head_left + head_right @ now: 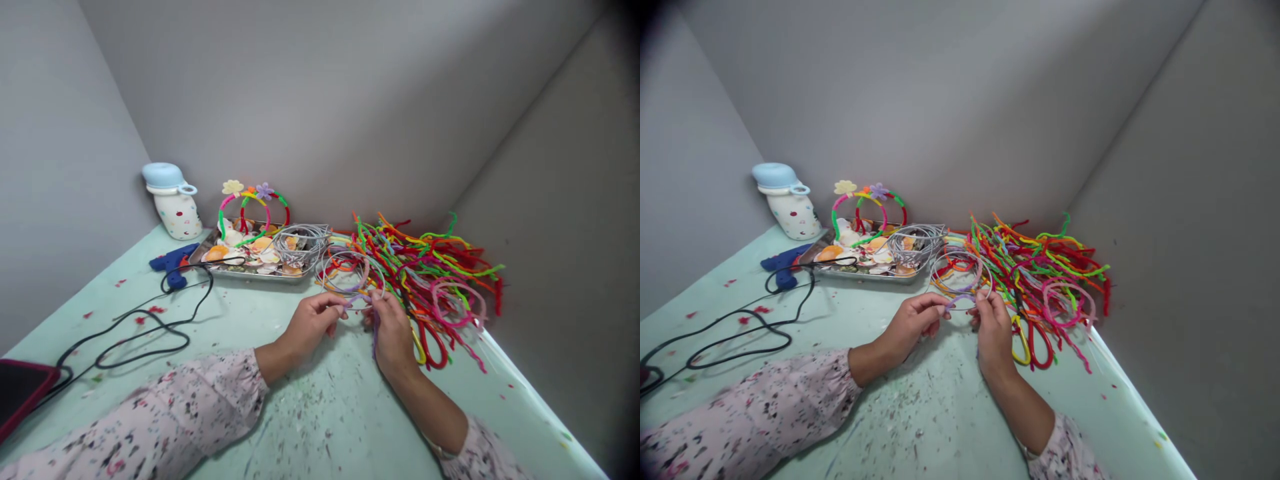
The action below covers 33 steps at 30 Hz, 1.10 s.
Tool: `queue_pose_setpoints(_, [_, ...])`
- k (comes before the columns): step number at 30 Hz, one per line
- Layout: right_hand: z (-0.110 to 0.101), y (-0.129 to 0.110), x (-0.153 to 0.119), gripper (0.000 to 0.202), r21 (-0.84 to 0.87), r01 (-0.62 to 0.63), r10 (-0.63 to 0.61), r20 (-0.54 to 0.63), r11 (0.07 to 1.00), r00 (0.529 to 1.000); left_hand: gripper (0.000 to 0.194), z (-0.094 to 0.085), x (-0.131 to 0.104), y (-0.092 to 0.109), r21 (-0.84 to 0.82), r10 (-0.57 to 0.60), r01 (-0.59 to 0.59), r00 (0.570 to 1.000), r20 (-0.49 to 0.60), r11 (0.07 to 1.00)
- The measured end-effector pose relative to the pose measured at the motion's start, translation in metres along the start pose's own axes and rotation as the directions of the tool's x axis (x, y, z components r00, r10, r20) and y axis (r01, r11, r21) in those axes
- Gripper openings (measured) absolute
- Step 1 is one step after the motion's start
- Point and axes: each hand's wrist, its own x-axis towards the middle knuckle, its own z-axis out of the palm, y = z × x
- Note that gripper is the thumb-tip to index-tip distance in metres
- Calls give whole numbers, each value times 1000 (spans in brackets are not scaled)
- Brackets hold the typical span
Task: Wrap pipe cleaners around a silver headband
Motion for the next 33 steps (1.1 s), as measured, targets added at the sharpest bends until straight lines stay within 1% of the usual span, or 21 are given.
queue_pose_setpoints(5, [0, -2, -1, 23, 3, -4, 4, -18, 1000, 1000, 18, 1, 1, -1, 58, -22, 23, 1000, -19, 998])
queue_pose_setpoints(11, [1, -7, -3, 22, -12, -11, 11, -21, 1000, 1000, 16, 1, 2, -2, 95, -7, 8, 1000, -14, 995])
queue_pose_setpoints(20, [0, -4, -1, 23, -25, 4, -4, -32, 1000, 999, 14, 0, 2, -3, 95, 2, -1, 1000, -9, 995])
queue_pose_setpoints(33, [-1, -2, -1, 25, -32, 24, -26, -37, 999, 999, 18, 1, 2, -2, 83, -20, 22, 999, -31, 996])
